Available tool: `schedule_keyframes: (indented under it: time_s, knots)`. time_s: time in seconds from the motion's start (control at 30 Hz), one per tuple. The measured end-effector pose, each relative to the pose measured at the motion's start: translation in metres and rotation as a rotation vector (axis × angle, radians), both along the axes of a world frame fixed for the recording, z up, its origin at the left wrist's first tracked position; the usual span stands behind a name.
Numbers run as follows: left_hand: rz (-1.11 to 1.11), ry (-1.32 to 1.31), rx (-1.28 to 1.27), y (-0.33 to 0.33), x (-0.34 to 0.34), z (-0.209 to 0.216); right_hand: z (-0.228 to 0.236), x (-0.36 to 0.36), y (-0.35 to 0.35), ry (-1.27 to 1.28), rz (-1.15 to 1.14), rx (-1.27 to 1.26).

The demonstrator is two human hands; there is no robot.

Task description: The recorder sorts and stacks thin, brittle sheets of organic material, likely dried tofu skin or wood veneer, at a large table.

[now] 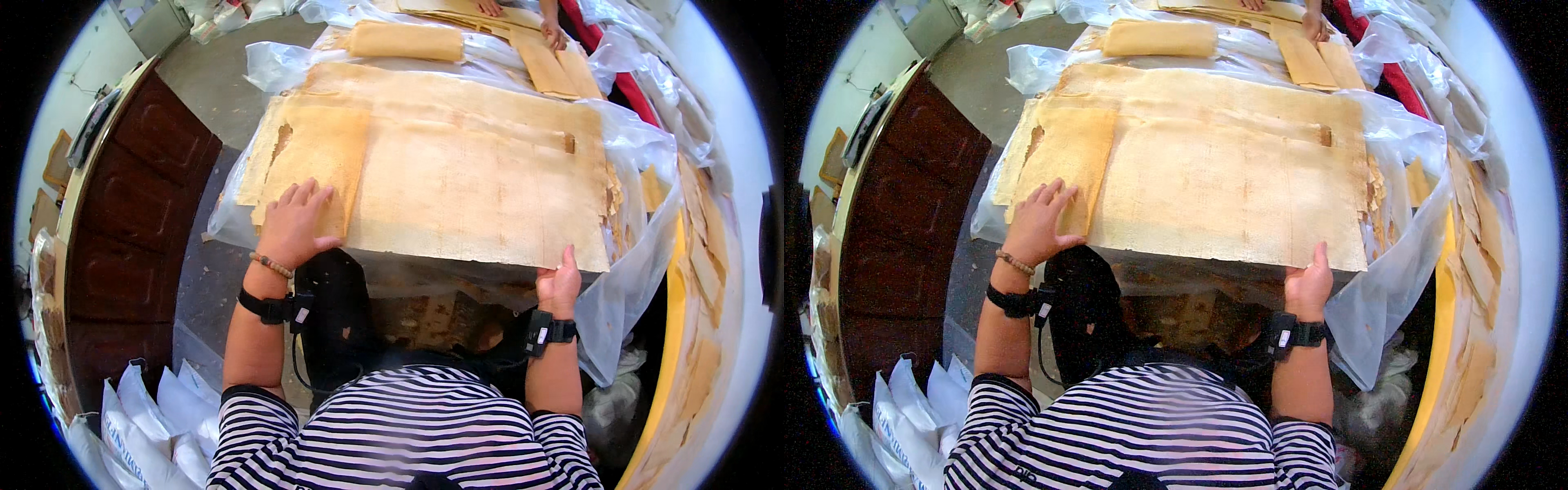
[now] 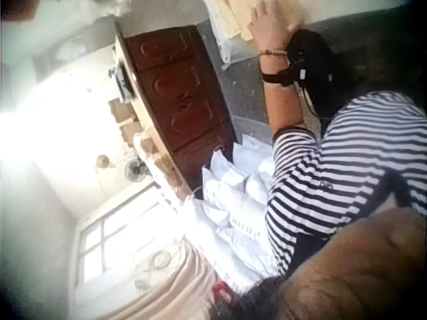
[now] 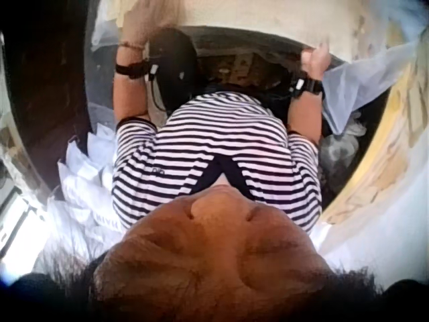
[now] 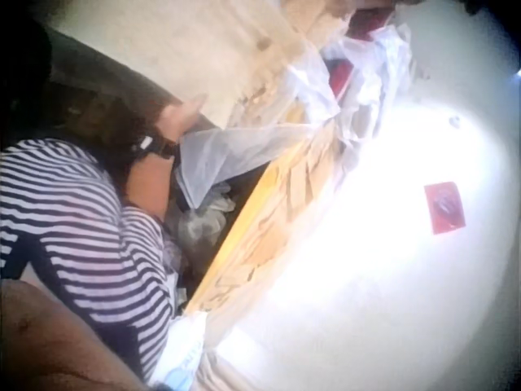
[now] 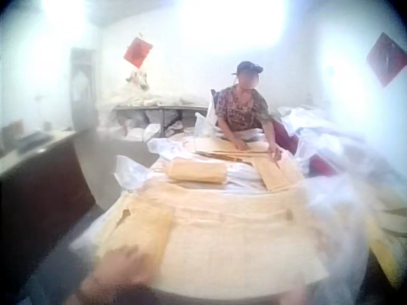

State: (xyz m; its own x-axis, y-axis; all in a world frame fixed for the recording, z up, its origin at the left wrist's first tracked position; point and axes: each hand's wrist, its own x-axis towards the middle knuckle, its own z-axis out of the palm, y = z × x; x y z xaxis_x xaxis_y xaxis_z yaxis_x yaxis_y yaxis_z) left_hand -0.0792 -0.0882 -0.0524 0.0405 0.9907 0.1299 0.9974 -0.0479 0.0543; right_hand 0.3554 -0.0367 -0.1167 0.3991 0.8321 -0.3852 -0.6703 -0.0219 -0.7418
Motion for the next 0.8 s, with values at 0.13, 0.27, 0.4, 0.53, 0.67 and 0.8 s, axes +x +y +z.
schedule_keyframes:
  time_s: [0.13, 0.27, 0.4, 0.53, 0.67, 0.8]
  knots:
    - [-0.122, -0.097, 0.026, 0.010, 0.005, 0.002, -0.010, 0.000, -0.001, -0.044, -0.032, 0.110]
    - [-0.219, -0.103, 0.103, 0.012, 0.004, -0.011, -0.007, -0.003, -0.003, 0.007, -0.003, 0.077]
    - [-0.314, -0.117, 0.301, 0.009, 0.013, -0.021, -0.006, -0.011, -0.007, -0.196, 0.079, -0.059]
    - [-0.265, -0.138, 0.301, 0.007, 0.018, -0.026, -0.004, -0.026, -0.010, -0.403, 0.041, -0.041]
    - [-0.195, -0.154, 0.205, 0.004, 0.025, -0.017, -0.017, -0.022, -0.008, -0.631, -0.013, 0.148]
    - [-0.178, -0.073, 0.311, 0.001, 0.019, -0.024, -0.001, -0.008, -0.010, -0.429, 0.080, 0.050]
